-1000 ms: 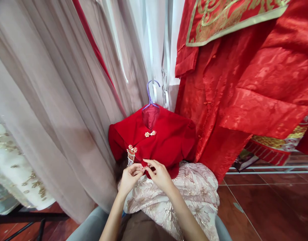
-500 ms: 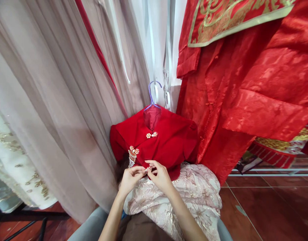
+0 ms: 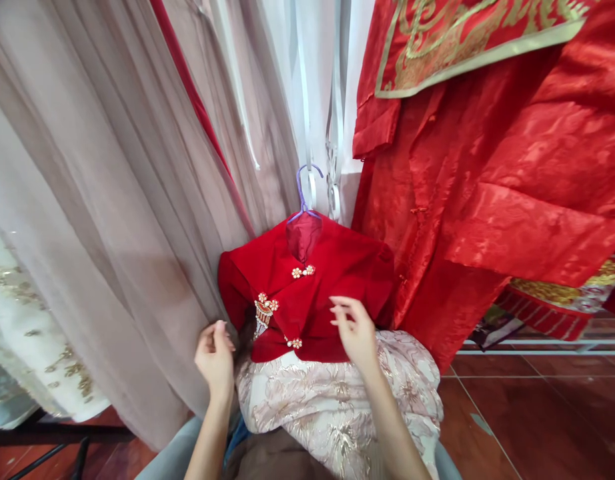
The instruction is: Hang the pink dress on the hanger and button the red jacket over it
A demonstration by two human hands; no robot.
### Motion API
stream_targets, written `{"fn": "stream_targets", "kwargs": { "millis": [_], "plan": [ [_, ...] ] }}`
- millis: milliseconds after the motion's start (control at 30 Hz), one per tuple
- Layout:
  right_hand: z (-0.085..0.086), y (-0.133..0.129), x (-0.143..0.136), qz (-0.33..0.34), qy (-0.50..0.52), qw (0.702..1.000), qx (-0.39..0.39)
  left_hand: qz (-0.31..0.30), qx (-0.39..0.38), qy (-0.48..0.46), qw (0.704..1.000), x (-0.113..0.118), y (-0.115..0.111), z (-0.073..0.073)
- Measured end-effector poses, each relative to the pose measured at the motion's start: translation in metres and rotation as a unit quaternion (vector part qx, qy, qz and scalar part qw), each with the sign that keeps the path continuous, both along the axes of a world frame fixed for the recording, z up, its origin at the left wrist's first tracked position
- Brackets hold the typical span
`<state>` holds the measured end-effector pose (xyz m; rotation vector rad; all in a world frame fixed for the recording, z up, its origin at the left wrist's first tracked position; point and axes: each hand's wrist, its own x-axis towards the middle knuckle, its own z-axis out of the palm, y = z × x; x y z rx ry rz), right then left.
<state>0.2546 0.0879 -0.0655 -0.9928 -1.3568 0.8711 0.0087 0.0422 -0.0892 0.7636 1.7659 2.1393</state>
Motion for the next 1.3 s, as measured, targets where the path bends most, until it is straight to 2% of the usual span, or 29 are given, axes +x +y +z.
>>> {"fn": "stream_targets", "kwargs": {
  "millis": [67,100,133,167,200,233,300,367,400,467,567,733,900,1133,1300],
  "plan": [
    [0.013,0.001,0.012,-0.138,0.089,0.986,0.035,0.059,0.028,-0.013,0.998,-0.014,-0.003,0.002],
    [0.018,-0.001,0.016,-0.2,0.124,0.97,0.058,0.067,0.036,-0.013,0.997,-0.019,-0.004,0.003],
    [0.023,-0.002,0.017,-0.25,0.151,0.953,0.082,0.054,0.038,-0.001,0.998,-0.023,-0.005,0.003],
    [0.025,-0.004,0.016,-0.28,0.169,0.94,0.102,0.014,0.03,0.024,0.999,-0.024,-0.005,0.005],
    [0.025,-0.007,0.012,-0.287,0.175,0.935,0.111,-0.055,0.011,0.06,0.997,-0.024,-0.006,0.006],
    [0.024,-0.009,0.007,-0.267,0.167,0.943,0.108,-0.143,-0.016,0.101,0.984,-0.021,-0.007,0.008],
    [0.016,-0.012,-0.006,-0.149,0.101,0.982,0.063,-0.308,-0.074,0.175,0.932,-0.009,-0.008,0.011],
    [0.005,-0.014,-0.02,0.008,-0.004,1.0,0.006,-0.385,-0.112,0.224,0.888,0.005,-0.008,0.013],
    [-0.001,-0.014,-0.026,0.068,-0.052,0.996,-0.012,-0.395,-0.123,0.242,0.878,0.012,-0.008,0.013],
    [-0.011,-0.014,-0.035,0.123,-0.115,0.985,-0.02,-0.4,-0.139,0.272,0.864,0.022,-0.007,0.01],
    [-0.016,-0.014,-0.041,0.125,-0.154,0.98,-0.009,-0.399,-0.153,0.294,0.855,0.025,-0.005,0.005],
    [-0.015,-0.014,-0.037,0.121,-0.173,0.977,-0.02,-0.398,-0.153,0.288,0.857,0.02,-0.005,0.005],
    [-0.022,-0.016,-0.039,0.199,-0.179,0.963,-0.042,-0.43,-0.15,0.28,0.845,0.024,-0.004,0.005],
    [-0.028,-0.016,-0.044,0.209,-0.18,0.96,-0.047,-0.441,-0.152,0.253,0.848,0.028,-0.003,0.004],
    [-0.026,-0.017,-0.044,0.209,-0.166,0.962,-0.058,-0.431,-0.135,0.221,0.864,0.03,-0.002,0.001]
  ]
}}
